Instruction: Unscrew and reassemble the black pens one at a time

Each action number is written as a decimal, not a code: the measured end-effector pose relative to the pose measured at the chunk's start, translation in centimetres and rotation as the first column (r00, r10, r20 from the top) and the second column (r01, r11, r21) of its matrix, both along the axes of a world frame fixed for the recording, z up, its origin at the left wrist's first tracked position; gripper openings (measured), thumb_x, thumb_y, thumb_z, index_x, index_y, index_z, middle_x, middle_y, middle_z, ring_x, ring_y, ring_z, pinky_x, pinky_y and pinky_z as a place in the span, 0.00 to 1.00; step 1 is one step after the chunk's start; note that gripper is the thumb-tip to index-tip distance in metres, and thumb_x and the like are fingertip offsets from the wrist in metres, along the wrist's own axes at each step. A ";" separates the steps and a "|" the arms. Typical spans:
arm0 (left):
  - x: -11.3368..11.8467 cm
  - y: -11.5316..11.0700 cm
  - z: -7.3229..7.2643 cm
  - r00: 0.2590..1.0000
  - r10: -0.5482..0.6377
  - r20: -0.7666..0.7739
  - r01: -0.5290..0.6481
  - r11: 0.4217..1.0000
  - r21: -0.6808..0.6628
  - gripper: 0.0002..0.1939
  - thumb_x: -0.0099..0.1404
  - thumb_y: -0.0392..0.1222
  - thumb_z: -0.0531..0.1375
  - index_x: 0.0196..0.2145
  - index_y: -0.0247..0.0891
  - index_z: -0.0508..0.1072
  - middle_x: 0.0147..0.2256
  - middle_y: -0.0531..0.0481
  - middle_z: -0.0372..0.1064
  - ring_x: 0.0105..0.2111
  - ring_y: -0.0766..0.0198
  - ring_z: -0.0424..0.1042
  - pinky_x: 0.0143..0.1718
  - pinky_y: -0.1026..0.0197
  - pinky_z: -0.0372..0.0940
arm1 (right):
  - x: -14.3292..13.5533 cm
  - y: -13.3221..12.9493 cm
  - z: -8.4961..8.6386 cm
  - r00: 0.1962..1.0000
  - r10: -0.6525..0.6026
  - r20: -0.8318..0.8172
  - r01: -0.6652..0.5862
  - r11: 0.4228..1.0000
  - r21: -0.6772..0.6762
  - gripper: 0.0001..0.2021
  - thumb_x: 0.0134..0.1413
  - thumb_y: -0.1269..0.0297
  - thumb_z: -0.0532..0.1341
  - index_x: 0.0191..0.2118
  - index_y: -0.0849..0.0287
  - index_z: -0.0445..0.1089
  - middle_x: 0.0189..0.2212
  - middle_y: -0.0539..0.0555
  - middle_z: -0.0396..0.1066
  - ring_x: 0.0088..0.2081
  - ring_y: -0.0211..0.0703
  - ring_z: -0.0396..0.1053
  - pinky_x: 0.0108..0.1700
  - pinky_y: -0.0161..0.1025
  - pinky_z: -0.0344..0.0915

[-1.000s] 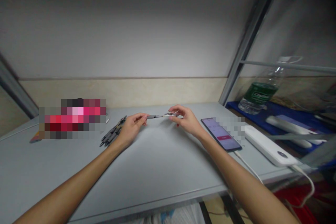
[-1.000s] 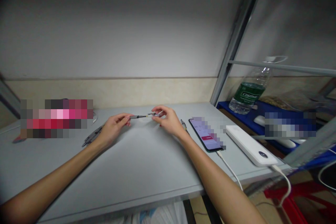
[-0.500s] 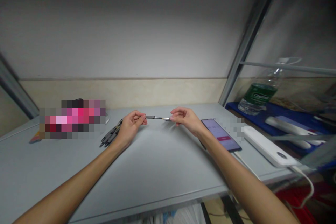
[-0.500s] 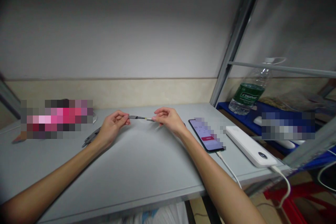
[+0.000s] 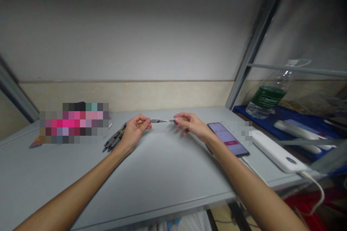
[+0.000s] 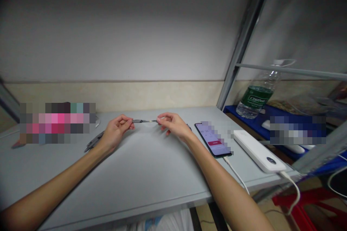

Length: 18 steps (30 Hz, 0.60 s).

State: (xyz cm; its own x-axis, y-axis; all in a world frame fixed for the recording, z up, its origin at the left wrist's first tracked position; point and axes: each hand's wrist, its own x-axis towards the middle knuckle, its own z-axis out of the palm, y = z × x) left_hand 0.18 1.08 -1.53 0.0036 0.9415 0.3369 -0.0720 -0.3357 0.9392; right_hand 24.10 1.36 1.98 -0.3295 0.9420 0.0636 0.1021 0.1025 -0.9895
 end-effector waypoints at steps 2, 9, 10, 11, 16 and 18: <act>0.0 0.0 0.0 1.000 -0.002 -0.011 0.002 1.000 0.004 0.12 0.55 0.46 0.63 0.29 0.35 0.67 0.23 0.52 0.69 0.26 0.69 0.69 0.32 0.66 0.62 | -0.1 0.0 0.0 0.998 0.025 0.049 -0.021 0.997 -0.080 0.24 0.53 0.45 0.55 0.32 0.66 0.70 0.26 0.59 0.72 0.22 0.36 0.68 0.16 0.29 0.59; 0.0 0.1 -0.2 1.000 0.000 -0.009 0.000 1.000 0.011 0.12 0.54 0.46 0.64 0.28 0.36 0.68 0.23 0.52 0.70 0.26 0.69 0.69 0.32 0.66 0.62 | 0.0 0.0 -0.1 0.999 0.035 -0.035 -0.035 0.999 0.004 0.15 0.45 0.57 0.66 0.36 0.62 0.69 0.28 0.53 0.72 0.25 0.35 0.68 0.20 0.28 0.61; 0.0 0.1 -0.2 1.000 0.002 -0.007 -0.002 1.000 0.009 0.12 0.54 0.46 0.64 0.28 0.36 0.68 0.23 0.52 0.70 0.26 0.69 0.69 0.32 0.66 0.62 | 0.0 0.0 0.0 0.999 0.021 -0.045 -0.021 1.000 0.008 0.16 0.44 0.57 0.66 0.39 0.61 0.69 0.30 0.53 0.72 0.25 0.34 0.68 0.19 0.27 0.61; 0.0 0.1 -0.2 1.000 0.003 -0.006 -0.003 1.000 0.008 0.12 0.54 0.46 0.64 0.28 0.35 0.68 0.23 0.52 0.70 0.26 0.69 0.69 0.32 0.66 0.62 | 0.0 0.0 0.0 0.999 0.008 -0.044 -0.008 1.000 -0.003 0.17 0.46 0.56 0.65 0.40 0.61 0.69 0.30 0.54 0.72 0.24 0.34 0.67 0.18 0.27 0.60; 0.1 -0.1 -0.1 1.000 -0.001 -0.007 0.001 1.000 0.001 0.12 0.54 0.46 0.64 0.28 0.36 0.69 0.23 0.52 0.70 0.26 0.68 0.69 0.33 0.66 0.62 | 0.0 0.1 -0.1 0.999 0.032 0.010 -0.032 0.998 -0.058 0.18 0.49 0.51 0.61 0.27 0.65 0.69 0.24 0.55 0.70 0.21 0.33 0.64 0.16 0.27 0.56; 0.1 -0.1 0.0 1.000 0.001 -0.010 -0.001 1.000 -0.006 0.11 0.54 0.45 0.64 0.28 0.36 0.69 0.23 0.52 0.70 0.26 0.68 0.69 0.33 0.66 0.62 | 0.1 0.2 -0.2 0.999 0.029 -0.019 -0.029 1.000 -0.012 0.14 0.45 0.55 0.64 0.29 0.64 0.70 0.25 0.53 0.70 0.24 0.33 0.65 0.18 0.28 0.58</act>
State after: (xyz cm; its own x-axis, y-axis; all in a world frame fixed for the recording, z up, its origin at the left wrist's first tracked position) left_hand 0.31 0.95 -1.57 0.0063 0.9434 0.3315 -0.0625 -0.3305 0.9417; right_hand 24.17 1.55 1.75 -0.3556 0.9328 0.0581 0.0810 0.0927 -0.9924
